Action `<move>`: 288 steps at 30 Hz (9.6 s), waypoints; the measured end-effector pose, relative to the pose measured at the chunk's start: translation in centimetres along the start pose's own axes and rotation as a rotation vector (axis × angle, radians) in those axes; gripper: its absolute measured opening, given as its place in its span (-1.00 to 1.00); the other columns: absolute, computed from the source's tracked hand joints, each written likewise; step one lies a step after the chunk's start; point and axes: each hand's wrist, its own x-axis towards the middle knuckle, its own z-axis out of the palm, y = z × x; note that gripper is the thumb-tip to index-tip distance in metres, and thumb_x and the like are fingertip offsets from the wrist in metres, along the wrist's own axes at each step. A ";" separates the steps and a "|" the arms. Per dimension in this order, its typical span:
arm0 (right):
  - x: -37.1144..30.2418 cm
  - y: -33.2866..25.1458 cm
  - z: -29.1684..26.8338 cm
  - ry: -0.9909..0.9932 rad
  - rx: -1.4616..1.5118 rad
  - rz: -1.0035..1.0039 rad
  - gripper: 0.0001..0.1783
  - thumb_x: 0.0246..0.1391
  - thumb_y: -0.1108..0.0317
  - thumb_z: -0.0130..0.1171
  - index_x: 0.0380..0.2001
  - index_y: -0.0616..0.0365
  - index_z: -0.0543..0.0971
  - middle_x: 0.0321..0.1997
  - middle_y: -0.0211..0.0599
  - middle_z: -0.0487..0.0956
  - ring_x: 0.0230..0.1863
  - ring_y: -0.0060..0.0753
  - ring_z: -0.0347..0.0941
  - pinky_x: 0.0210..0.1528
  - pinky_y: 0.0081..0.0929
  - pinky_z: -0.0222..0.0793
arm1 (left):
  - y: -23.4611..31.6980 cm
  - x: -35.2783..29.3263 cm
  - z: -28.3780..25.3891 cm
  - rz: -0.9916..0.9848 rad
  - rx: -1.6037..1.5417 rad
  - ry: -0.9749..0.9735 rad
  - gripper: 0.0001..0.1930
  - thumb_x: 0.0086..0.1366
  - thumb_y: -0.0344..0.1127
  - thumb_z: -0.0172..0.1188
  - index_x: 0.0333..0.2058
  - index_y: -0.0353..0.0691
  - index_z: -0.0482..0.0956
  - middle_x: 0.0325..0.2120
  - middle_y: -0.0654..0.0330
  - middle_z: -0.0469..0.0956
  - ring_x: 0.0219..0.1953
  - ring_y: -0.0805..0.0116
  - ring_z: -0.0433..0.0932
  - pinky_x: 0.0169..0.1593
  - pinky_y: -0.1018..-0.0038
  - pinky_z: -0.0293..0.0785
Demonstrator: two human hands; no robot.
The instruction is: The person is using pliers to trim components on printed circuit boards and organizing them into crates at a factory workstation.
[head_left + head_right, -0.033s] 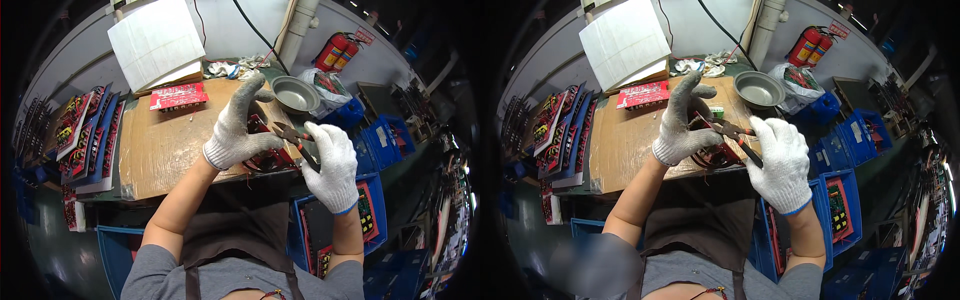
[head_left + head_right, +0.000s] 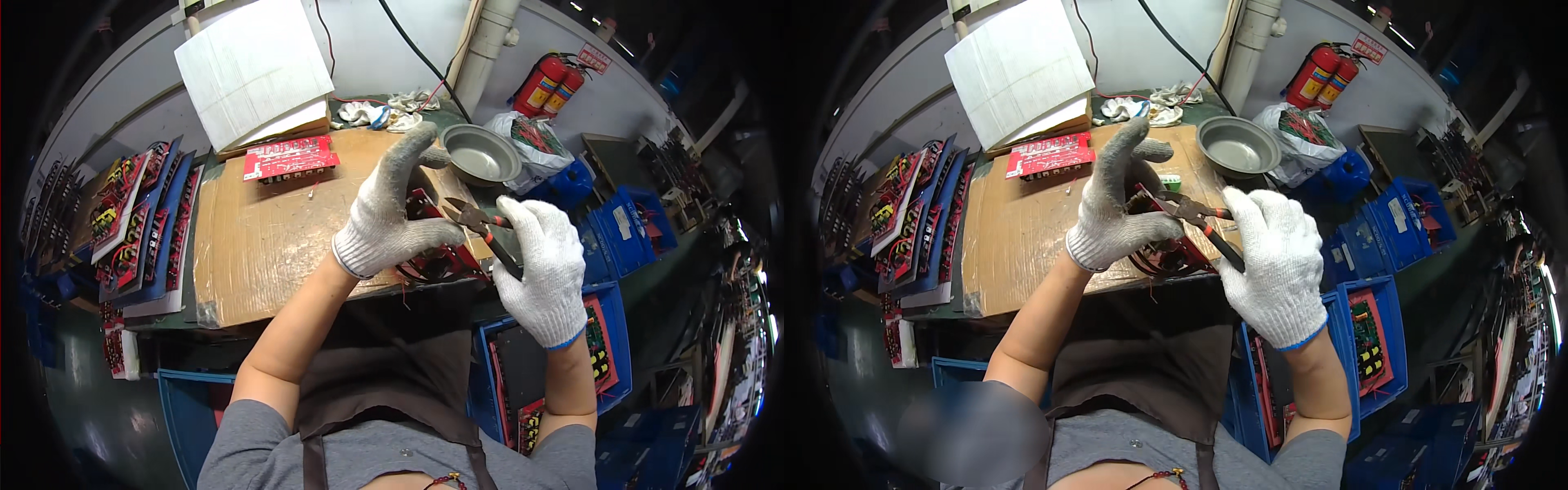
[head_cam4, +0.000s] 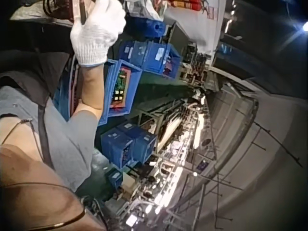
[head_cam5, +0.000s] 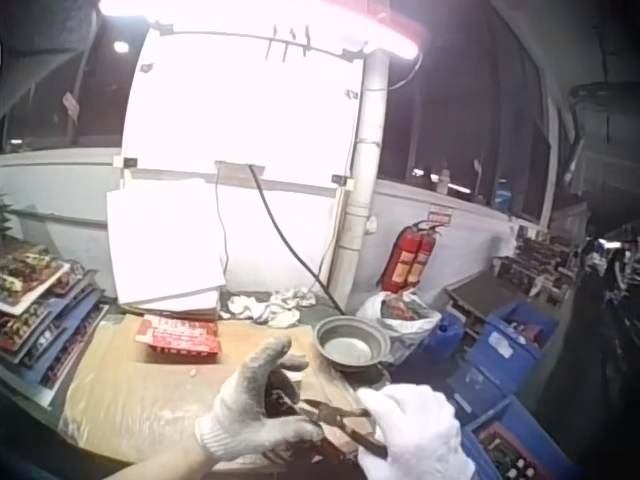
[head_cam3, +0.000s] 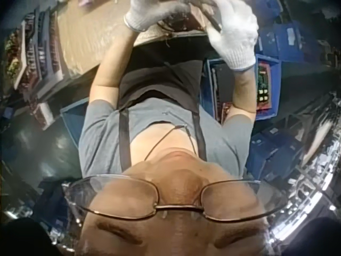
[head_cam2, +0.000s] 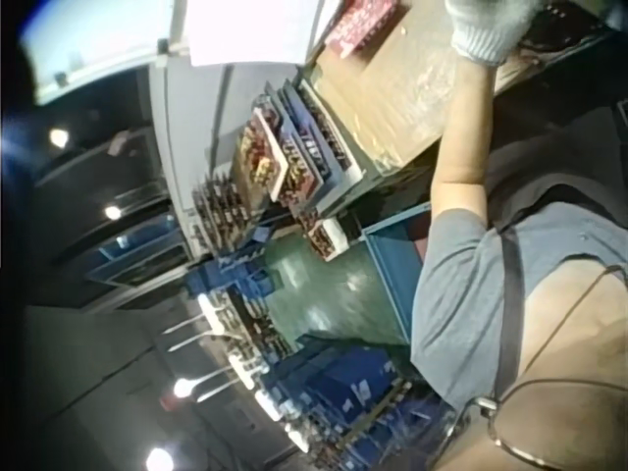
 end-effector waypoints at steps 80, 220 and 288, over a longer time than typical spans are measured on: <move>-13.5 10.8 8.3 -0.559 -0.262 0.524 -0.39 -0.05 0.34 0.29 0.16 -0.08 0.51 0.05 -0.21 0.52 0.12 0.00 0.44 0.12 -0.05 0.40 | -4.6 -5.2 -5.3 -0.132 -0.154 0.293 -0.13 0.35 0.15 0.20 0.43 -0.34 0.21 0.20 -0.06 0.49 0.05 0.27 0.55 0.15 0.30 0.47; -8.7 -3.9 -1.6 -0.193 -0.025 0.195 -0.25 -0.20 0.47 0.46 0.19 0.04 0.56 0.09 -0.13 0.54 0.12 -0.02 0.46 0.17 -0.13 0.34 | 7.7 -1.0 -1.3 -0.726 -0.099 0.101 -0.43 0.27 -0.12 0.43 0.05 -0.49 0.53 -0.45 0.18 0.61 -0.63 0.56 0.56 -0.57 0.60 0.52; -13.0 10.0 8.6 -0.561 -0.484 0.537 -0.34 -0.03 0.26 0.40 0.21 -0.20 0.49 -0.07 -0.22 0.53 0.03 -0.03 0.49 0.02 0.02 0.45 | -3.5 -15.2 -9.2 -0.860 -0.623 0.482 -0.54 0.38 -0.43 0.13 0.20 -0.56 0.41 0.04 -0.11 0.60 0.03 0.16 0.66 0.12 0.28 0.63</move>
